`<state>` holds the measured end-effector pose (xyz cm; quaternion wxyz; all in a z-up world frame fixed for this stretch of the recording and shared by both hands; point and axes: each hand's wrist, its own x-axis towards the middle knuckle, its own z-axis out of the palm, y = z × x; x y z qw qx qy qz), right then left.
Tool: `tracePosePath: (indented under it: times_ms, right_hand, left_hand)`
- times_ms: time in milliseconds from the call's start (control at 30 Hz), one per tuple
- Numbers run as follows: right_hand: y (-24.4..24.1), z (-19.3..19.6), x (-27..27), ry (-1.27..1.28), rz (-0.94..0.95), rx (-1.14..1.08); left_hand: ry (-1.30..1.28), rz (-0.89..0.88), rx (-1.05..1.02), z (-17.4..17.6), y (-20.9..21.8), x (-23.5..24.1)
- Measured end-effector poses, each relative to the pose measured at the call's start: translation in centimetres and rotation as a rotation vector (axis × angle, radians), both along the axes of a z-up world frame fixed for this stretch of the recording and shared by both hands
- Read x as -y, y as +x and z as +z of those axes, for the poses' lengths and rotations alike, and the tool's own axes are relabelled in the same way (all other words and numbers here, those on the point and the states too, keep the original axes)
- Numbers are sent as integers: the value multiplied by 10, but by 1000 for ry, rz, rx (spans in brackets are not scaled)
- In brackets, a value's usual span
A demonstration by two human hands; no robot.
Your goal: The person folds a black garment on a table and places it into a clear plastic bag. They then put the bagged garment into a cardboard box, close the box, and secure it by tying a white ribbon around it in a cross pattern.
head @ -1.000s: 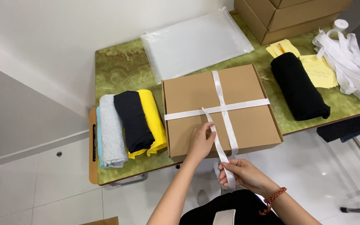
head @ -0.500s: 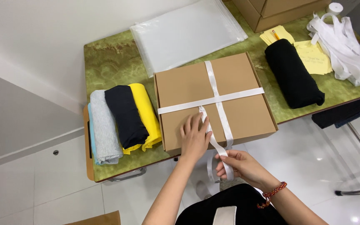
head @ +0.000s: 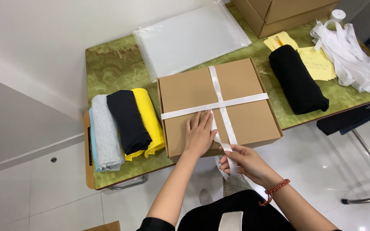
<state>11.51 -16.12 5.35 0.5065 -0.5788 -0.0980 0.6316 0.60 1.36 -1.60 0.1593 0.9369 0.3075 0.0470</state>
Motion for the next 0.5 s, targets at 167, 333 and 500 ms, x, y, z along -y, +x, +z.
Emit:
tracePosePath:
  times_ms: [167, 333, 500]
  right_hand:
    - [0, 8, -19, -23, -13, -2]
    - [2, -2, -46, -63, -46, 16]
    - [15, -13, -72, -62, -82, 29]
  left_hand:
    - [99, 41, 9, -14, 9, -15]
    - [203, 101, 64, -16, 20, -29]
    - [218, 211, 278, -26, 32, -57]
